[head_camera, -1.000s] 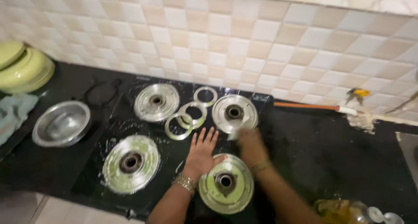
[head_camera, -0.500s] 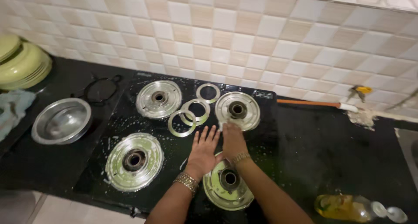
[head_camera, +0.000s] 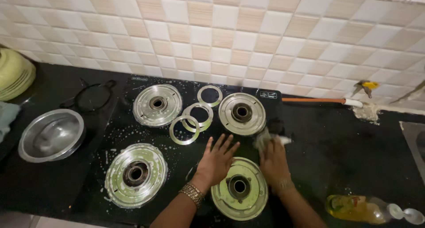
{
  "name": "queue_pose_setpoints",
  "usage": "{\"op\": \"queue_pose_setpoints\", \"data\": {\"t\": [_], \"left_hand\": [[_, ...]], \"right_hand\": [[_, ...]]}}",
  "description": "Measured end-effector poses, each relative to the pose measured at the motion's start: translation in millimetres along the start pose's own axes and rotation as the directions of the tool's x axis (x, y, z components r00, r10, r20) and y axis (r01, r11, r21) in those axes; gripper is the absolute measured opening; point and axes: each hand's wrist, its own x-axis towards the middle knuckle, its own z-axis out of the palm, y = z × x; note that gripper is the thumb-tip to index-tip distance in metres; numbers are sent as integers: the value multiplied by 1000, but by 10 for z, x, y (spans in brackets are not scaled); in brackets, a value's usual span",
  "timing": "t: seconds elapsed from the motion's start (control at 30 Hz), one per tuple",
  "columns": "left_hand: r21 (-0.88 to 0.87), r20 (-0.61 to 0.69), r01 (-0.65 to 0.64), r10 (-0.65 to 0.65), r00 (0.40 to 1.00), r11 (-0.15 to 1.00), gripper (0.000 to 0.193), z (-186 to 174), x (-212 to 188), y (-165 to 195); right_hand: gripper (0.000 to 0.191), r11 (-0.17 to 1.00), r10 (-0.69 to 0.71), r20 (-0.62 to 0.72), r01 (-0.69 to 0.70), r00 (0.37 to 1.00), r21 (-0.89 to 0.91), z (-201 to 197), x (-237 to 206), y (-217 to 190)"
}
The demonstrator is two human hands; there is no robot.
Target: The person removes burner rings and drip trays from a gas cooktop and scrubs the burner heads, trays, and black glass surface with a soapy sponge and cloth, wiping around each burner and repositioning the parts as they clean.
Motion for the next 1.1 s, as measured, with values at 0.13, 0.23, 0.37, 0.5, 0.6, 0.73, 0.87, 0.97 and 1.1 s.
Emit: {"op": "queue_pose_setpoints", "data": {"t": [0.13, 0.23, 0.37, 0.5, 0.6, 0.73, 0.87, 0.97, 1.1], "left_hand": [[-81, 9, 31, -30, 1000, 996, 70, 2, 104, 35], [-116, -32, 35, -39, 999, 993, 76, -41, 145, 69], [-151, 2, 51, -52, 999, 987, 69, -92, 140, 68], [-168, -3, 32, -33, 999, 985, 66, -93, 130, 68], [-135, -25, 15, -19, 1000, 991, 66, -86, 145, 74], [-137, 14, 16, -15, 1000, 990, 67, -96, 164, 85], [-114, 63, 87, -81, 995, 990, 81, -107, 214, 111], [-112, 61, 118, -112, 992, 987, 86, -107, 240, 144], [-140, 62, 99, -91, 994, 985, 90, -129, 296, 129]], "right_hand": [[59, 987, -49, 11, 50, 999, -155, 293, 634, 254], [62, 984, 39, 156, -11, 987, -177, 290, 863, 262], [65, 999, -33, 175, 33, 984, 3, 58, 307, 97], [69, 994, -105, 272, 103, 957, 19, -192, -562, -62], [67, 994, -69, 286, 89, 956, -58, -149, -561, 10], [67, 988, -3, 119, 21, 993, -155, 165, 424, 246], [66, 983, 125, 192, -95, 973, -157, 290, 1176, 396], [69, 994, 38, 165, -20, 986, -109, 270, 886, 431], [75, 997, -77, 254, 79, 964, 1, 29, -1, 309]]}}
